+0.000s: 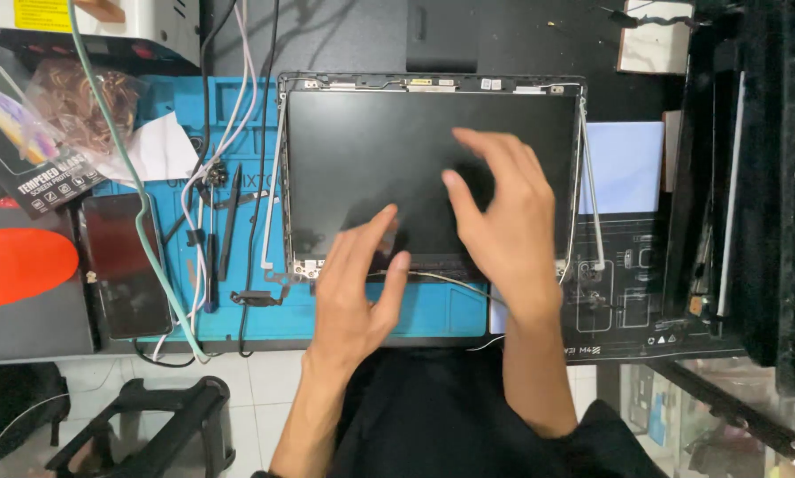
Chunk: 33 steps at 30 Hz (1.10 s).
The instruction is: The person removes a metal bracket from the bottom edge of a laptop screen using a screwdriver. They then lift the screen assembly to disconnect cables and set it aside. Finally, they remove the motherboard and the cooling fan assembly from the laptop chassis.
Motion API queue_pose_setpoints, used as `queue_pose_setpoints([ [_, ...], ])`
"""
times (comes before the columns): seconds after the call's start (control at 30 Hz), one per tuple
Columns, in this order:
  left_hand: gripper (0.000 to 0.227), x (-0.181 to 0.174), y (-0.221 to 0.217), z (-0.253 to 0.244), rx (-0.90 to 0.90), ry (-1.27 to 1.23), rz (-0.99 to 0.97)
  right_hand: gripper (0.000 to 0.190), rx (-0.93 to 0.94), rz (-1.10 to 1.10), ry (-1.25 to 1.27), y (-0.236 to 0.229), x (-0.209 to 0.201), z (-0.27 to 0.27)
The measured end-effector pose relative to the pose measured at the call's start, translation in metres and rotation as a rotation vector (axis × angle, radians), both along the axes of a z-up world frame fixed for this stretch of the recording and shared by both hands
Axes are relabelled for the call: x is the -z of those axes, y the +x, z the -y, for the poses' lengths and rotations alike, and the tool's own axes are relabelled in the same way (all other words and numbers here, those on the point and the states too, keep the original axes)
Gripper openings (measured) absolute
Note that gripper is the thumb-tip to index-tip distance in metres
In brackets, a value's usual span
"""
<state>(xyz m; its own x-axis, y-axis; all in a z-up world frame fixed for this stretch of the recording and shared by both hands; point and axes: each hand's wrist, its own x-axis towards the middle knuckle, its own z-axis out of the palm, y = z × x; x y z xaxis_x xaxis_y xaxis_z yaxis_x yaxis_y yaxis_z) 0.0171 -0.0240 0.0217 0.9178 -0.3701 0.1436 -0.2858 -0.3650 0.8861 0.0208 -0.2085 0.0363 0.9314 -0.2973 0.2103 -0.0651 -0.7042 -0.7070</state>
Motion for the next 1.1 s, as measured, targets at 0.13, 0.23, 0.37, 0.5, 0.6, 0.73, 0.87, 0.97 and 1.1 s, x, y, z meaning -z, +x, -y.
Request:
queue_pose_setpoints([
  [0.13, 0.036, 0.006, 0.039, 0.017, -0.04, 0.069, 0.162, 0.039, -0.047, 0.037, -0.039, 0.053, 0.041, 0.004],
  [0.23, 0.033, 0.019, 0.077, 0.028, -0.115, 0.129, 0.205, 0.044, -0.106, 0.111, -0.052, 0.083, 0.057, 0.007],
  [0.37, 0.039, 0.04, 0.113, 0.041, -0.198, 0.315, 0.334, 0.044, -0.178, 0.087, 0.035, 0.102, 0.071, 0.012],
  [0.5, 0.036, 0.059, 0.125, 0.037, -0.216, 0.268, 0.351, 0.042, -0.19, 0.108, 0.079, 0.108, 0.081, 0.015],
  [0.6, 0.031, 0.059, 0.127, 0.036, -0.186, 0.253, 0.34, 0.042, -0.214, 0.127, 0.096, 0.105, 0.08, 0.015],
  [0.73, 0.032, 0.053, 0.128, 0.036, -0.17, 0.246, 0.351, 0.041, -0.255, 0.143, 0.05, 0.105, 0.078, 0.019],
  [0.87, 0.028, 0.048, 0.132, 0.034, -0.11, 0.25, 0.335, 0.041, -0.277, 0.13, 0.047, 0.103, 0.077, 0.021],
  [0.97, 0.027, 0.044, 0.137, 0.032, -0.077, 0.246, 0.301, 0.042, -0.302, 0.139, 0.025, 0.104, 0.077, 0.02],
  [1.1, 0.026, 0.047, 0.137, 0.03, -0.07, 0.242, 0.312, 0.042, -0.308, 0.144, -0.042, 0.105, 0.076, 0.018],
])
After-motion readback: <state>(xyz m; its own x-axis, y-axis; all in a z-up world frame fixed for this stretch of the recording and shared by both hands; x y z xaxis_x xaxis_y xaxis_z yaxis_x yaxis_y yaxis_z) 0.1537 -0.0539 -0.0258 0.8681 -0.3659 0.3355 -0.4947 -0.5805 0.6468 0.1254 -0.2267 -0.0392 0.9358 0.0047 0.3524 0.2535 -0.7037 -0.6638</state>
